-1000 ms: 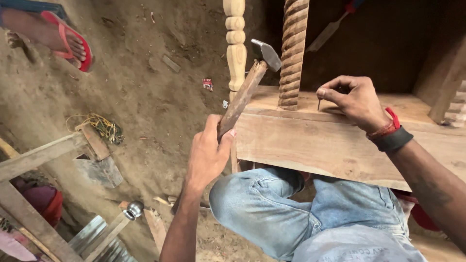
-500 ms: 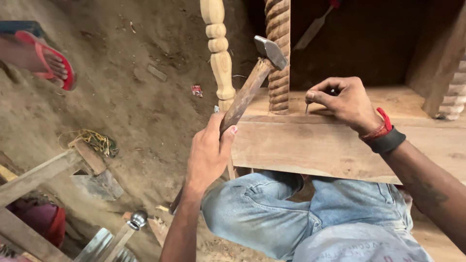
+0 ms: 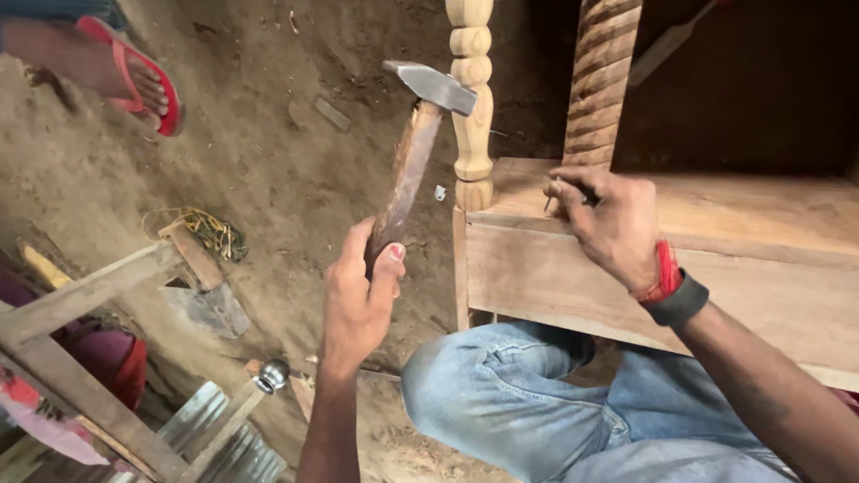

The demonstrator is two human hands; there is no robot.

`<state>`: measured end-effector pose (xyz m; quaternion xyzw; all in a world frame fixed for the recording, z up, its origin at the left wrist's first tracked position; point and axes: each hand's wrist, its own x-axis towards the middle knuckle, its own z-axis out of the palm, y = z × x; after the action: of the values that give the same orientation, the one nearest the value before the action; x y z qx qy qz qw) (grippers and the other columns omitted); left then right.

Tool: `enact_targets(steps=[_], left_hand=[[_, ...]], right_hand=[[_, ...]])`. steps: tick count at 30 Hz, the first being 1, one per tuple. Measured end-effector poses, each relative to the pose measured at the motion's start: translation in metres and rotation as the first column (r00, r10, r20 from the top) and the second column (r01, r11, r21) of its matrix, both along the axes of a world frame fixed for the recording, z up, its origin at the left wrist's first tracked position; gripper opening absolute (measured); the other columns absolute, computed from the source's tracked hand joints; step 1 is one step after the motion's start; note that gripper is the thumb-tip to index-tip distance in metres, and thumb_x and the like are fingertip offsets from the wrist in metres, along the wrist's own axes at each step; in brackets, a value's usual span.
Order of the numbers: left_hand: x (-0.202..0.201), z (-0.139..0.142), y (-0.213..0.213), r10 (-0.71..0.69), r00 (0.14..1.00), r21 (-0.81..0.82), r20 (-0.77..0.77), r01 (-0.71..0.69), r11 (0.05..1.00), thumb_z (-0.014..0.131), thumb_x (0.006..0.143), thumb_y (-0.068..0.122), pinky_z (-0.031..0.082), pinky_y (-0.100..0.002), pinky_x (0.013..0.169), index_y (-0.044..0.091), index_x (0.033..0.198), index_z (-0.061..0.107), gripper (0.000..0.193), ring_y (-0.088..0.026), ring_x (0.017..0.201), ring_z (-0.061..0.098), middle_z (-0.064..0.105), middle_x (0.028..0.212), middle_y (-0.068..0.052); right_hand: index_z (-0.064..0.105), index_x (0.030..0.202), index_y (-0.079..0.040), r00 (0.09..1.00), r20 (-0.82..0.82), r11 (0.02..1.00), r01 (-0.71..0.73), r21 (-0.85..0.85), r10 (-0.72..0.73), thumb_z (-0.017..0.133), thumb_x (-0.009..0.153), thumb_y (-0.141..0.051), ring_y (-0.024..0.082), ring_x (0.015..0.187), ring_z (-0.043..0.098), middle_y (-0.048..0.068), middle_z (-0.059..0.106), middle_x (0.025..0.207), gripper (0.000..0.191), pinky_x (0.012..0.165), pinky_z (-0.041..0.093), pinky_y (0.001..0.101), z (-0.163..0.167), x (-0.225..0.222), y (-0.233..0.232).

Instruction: The person sits on the ground and uses a hammer to drive nails into a wooden furniture frame, securing a flat panel to the structure. The person repeatedly positions nails and strikes them with the hammer along the edges of the frame.

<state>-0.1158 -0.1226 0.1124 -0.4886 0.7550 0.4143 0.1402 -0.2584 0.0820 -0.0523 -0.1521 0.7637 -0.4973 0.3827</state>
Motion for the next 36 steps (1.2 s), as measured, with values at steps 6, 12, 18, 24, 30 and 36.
enact_targets(steps=[6, 12, 18, 24, 30, 36], left_hand=[[-0.009, -0.017, -0.016, -0.11, 0.99, 0.079, 0.088, 0.103, 0.992, 0.061, 0.098, 0.022, 0.053, -0.033, 0.056, 0.006, 0.129, 0.059, 0.035, -0.017, 0.058, 0.064, 0.067, 0.074, -0.006], [-0.023, -0.029, -0.027, -0.307, 0.948, 0.093, -0.079, 0.314, 0.945, 0.061, 0.102, 0.02, 0.056, -0.043, 0.076, 0.008, 0.14, 0.051, 0.042, -0.039, 0.093, 0.074, 0.073, 0.1, -0.02], [-0.042, -0.03, -0.044, -0.522, 0.85, 0.134, -0.065, 0.526, 0.84, 0.062, 0.1, 0.016, 0.053, -0.048, 0.078, 0.013, 0.151, 0.046, 0.053, -0.045, 0.1, 0.069, 0.072, 0.113, -0.025], [-0.069, -0.029, -0.059, -0.488, 0.864, 0.261, 0.121, 0.447, 0.856, 0.063, 0.098, 0.02, 0.056, -0.047, 0.075, 0.024, 0.153, 0.048, 0.057, -0.043, 0.084, 0.07, 0.073, 0.093, -0.023], [-0.08, -0.033, -0.068, -0.589, 0.796, 0.447, 0.137, 0.481, 0.754, 0.061, 0.092, 0.02, 0.06, -0.039, 0.075, 0.027, 0.151, 0.047, 0.06, -0.026, 0.073, 0.079, 0.081, 0.102, -0.012], [-0.087, -0.032, -0.071, -0.601, 0.773, 0.181, -0.204, 0.633, 0.753, 0.059, 0.106, 0.022, 0.061, -0.043, 0.076, 0.017, 0.158, 0.042, 0.055, -0.026, 0.091, 0.073, 0.07, 0.126, -0.018]], right_hand=[[0.075, 0.112, -0.003, 1.0, 0.026, 0.998, 0.002, 0.063, -0.004, 0.069, 0.1, -0.015, 0.018, 0.08, 0.078, 0.013, 0.077, 0.094, 0.019, 0.069, 0.059, 0.0292, 0.001, 0.009, 0.001], [0.078, 0.114, -0.007, 0.989, -0.115, 0.983, -0.077, 0.167, 0.097, 0.076, 0.096, -0.019, 0.025, 0.078, 0.075, 0.015, 0.076, 0.095, 0.022, 0.067, 0.057, 0.0324, 0.001, 0.008, 0.002], [0.069, 0.132, -0.01, 0.978, -0.185, 0.971, -0.048, 0.233, 0.093, 0.08, 0.091, -0.02, 0.026, 0.08, 0.075, 0.01, 0.078, 0.095, 0.043, 0.071, 0.056, 0.0353, 0.003, 0.014, -0.002], [0.048, 0.152, -0.015, 0.973, -0.224, 0.974, 0.008, 0.226, 0.044, 0.083, 0.088, -0.021, 0.028, 0.089, 0.075, 0.007, 0.078, 0.1, 0.073, 0.074, 0.056, 0.037, 0.005, 0.015, -0.004], [0.031, 0.158, -0.015, 0.987, -0.162, 0.969, 0.025, 0.245, 0.015, 0.083, 0.085, -0.019, 0.03, 0.088, 0.076, 0.005, 0.078, 0.095, 0.09, 0.072, 0.056, 0.0375, 0.004, 0.014, -0.003], [0.027, 0.16, -0.015, 0.991, -0.131, 0.96, 0.016, 0.28, 0.022, 0.084, 0.085, -0.021, 0.031, 0.083, 0.076, 0.004, 0.079, 0.086, 0.095, 0.07, 0.056, 0.0389, 0.001, 0.014, -0.005]])
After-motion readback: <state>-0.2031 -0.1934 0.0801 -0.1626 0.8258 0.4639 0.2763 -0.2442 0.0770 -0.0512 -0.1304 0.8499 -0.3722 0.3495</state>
